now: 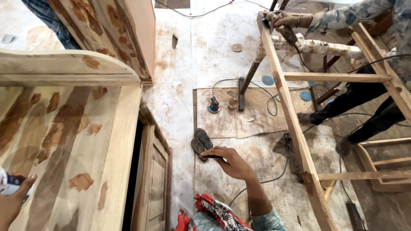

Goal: The person sands the interior and edges of a wooden furniture piece by hand with a sanding block and using a power sander. They apply a substance from a container onto the wood surfaces and rub it in.

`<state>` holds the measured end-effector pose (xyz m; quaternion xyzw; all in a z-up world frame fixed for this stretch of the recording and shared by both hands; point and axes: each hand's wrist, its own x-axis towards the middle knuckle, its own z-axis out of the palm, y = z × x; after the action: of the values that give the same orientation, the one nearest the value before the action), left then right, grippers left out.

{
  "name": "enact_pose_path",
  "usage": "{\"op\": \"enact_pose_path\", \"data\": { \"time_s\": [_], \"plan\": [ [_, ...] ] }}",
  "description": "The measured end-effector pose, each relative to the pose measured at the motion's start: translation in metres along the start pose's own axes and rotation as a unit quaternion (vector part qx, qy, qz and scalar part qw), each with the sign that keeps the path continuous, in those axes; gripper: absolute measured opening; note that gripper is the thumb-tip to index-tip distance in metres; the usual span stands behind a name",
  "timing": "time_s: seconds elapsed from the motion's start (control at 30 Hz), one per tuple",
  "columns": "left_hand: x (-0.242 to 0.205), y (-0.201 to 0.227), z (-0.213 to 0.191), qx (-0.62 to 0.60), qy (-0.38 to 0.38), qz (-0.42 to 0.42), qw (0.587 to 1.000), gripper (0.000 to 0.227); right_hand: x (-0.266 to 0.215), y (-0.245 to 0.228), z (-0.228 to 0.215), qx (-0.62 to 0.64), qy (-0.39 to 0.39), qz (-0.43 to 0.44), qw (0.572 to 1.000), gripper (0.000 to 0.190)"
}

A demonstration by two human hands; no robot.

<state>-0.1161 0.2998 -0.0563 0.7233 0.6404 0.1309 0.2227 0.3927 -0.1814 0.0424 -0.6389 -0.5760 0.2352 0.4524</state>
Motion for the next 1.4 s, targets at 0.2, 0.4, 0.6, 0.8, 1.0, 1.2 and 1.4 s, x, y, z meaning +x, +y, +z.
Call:
{"op": "enact_pose_path", "data": {
  "time_s": [0.2,0.4,0.6,0.8,1.0,1.2,1.4],
  "plan": [
    [0.024,-0.011,-0.031,-0.169,0.008,0.062,0.984,0.062,0.001,-0.008,0.024,0.022,-0.022,0.013,0.999,0.055],
    [0.054,0.001,-0.05,0.044,-0.017,0.008,0.999,0.093,0.005,-0.023,0.041,0.005,-0.019,0.034,0.999,0.055],
    [0.045,0.021,-0.071,0.215,-0.016,-0.025,0.976,0.161,-0.001,-0.032,0.067,-0.004,-0.025,0.026,0.999,0.049],
    [-0.012,0.062,-0.096,0.189,0.03,0.006,0.982,0.14,-0.012,-0.04,0.078,-0.003,-0.015,0.004,1.0,0.045],
    [-0.014,0.062,-0.103,0.208,0.052,0.071,0.974,0.138,-0.026,-0.054,0.083,-0.01,0.002,0.029,1.0,0.05],
    [-0.05,0.07,-0.106,0.199,0.033,0.153,0.967,0.129,-0.043,-0.061,0.094,-0.017,0.006,0.026,0.999,0.048],
    [-0.129,0.118,-0.107,0.18,-0.042,0.293,0.938,0.127,-0.039,-0.065,0.107,-0.016,-0.012,0.037,0.999,0.047]
  ]
}}
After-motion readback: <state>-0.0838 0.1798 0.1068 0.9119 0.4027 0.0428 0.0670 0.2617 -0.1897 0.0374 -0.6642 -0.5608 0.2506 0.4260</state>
